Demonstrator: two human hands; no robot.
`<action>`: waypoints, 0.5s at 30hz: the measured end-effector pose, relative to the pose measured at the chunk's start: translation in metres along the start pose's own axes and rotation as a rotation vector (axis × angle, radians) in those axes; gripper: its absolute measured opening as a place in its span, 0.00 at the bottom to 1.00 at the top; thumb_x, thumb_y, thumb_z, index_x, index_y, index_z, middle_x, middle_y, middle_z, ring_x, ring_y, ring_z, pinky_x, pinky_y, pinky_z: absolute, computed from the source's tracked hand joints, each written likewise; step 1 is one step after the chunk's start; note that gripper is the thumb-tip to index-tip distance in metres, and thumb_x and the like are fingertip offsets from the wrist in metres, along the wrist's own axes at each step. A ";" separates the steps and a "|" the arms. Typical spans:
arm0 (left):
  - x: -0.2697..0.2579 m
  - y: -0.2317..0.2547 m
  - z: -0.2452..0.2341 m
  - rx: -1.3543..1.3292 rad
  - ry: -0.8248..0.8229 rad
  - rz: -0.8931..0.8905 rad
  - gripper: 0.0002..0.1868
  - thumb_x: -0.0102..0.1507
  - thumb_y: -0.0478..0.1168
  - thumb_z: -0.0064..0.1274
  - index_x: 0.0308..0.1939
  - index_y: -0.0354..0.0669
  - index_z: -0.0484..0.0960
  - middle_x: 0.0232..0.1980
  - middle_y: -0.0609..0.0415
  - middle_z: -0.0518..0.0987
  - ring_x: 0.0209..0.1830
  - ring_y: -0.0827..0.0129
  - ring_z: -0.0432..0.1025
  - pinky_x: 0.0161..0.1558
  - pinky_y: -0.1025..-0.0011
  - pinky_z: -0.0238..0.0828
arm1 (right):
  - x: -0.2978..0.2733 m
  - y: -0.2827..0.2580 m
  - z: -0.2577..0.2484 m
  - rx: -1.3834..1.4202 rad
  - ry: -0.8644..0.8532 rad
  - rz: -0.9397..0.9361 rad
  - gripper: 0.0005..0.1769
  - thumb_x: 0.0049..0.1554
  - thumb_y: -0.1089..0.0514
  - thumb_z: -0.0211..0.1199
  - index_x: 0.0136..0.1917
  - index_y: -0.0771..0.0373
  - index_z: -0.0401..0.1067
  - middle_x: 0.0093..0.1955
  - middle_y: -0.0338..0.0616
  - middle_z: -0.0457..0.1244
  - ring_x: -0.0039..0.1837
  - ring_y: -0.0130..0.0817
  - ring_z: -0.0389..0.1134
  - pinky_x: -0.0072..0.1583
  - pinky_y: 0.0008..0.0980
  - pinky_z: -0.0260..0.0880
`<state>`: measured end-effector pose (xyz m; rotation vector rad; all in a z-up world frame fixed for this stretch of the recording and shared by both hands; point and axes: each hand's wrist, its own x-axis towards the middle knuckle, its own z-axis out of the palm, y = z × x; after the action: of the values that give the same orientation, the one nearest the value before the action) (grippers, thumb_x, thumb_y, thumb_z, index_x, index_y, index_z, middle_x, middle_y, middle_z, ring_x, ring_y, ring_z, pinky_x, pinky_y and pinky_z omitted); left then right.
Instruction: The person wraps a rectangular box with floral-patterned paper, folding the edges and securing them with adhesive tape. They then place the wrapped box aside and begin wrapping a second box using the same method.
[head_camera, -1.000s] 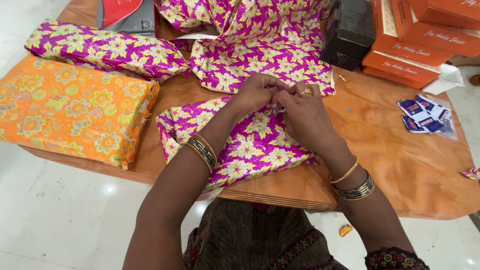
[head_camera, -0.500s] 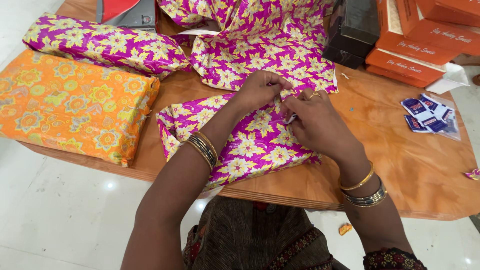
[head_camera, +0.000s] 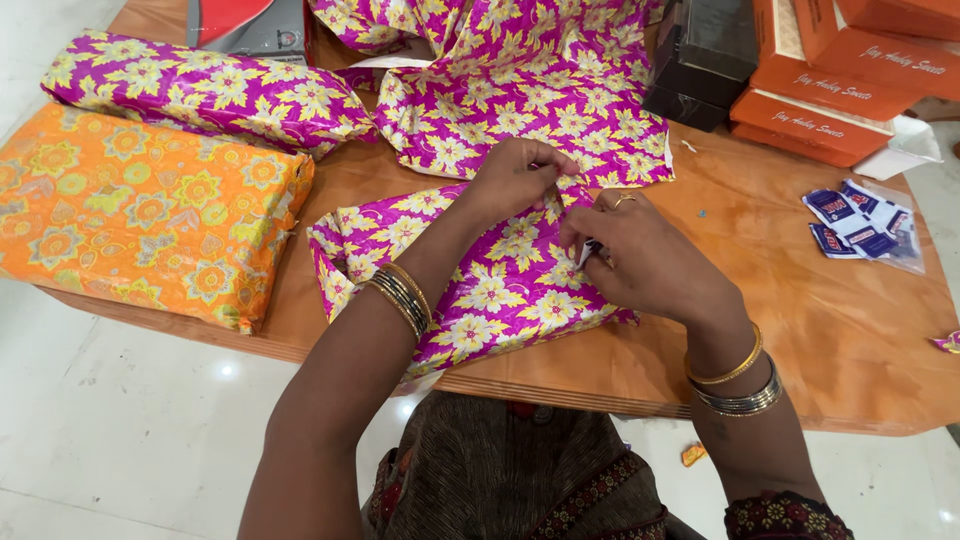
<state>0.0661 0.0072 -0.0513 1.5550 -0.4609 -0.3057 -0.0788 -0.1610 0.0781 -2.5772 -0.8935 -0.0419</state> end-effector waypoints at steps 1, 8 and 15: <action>0.001 0.000 -0.001 0.004 0.001 -0.001 0.12 0.68 0.33 0.47 0.47 0.33 0.86 0.30 0.54 0.84 0.23 0.80 0.74 0.28 0.78 0.72 | 0.000 0.000 -0.002 0.023 -0.020 0.007 0.15 0.47 0.66 0.63 0.49 0.57 0.73 0.39 0.46 0.63 0.47 0.46 0.65 0.49 0.44 0.65; 0.001 -0.001 0.000 0.029 0.014 -0.016 0.11 0.67 0.34 0.50 0.47 0.34 0.87 0.31 0.55 0.84 0.23 0.81 0.74 0.26 0.79 0.72 | -0.007 0.008 -0.017 0.186 0.181 -0.084 0.15 0.48 0.66 0.59 0.50 0.58 0.72 0.39 0.41 0.66 0.46 0.43 0.67 0.48 0.42 0.67; -0.007 0.006 -0.001 0.124 0.028 0.017 0.09 0.64 0.36 0.60 0.45 0.35 0.87 0.30 0.57 0.83 0.22 0.82 0.73 0.25 0.80 0.71 | -0.007 0.042 -0.011 -0.259 0.260 0.238 0.08 0.51 0.65 0.62 0.46 0.59 0.76 0.38 0.47 0.67 0.50 0.49 0.68 0.51 0.47 0.67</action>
<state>0.0601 0.0109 -0.0462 1.6734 -0.4783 -0.2459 -0.0586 -0.1993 0.0716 -2.8123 -0.5110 -0.4396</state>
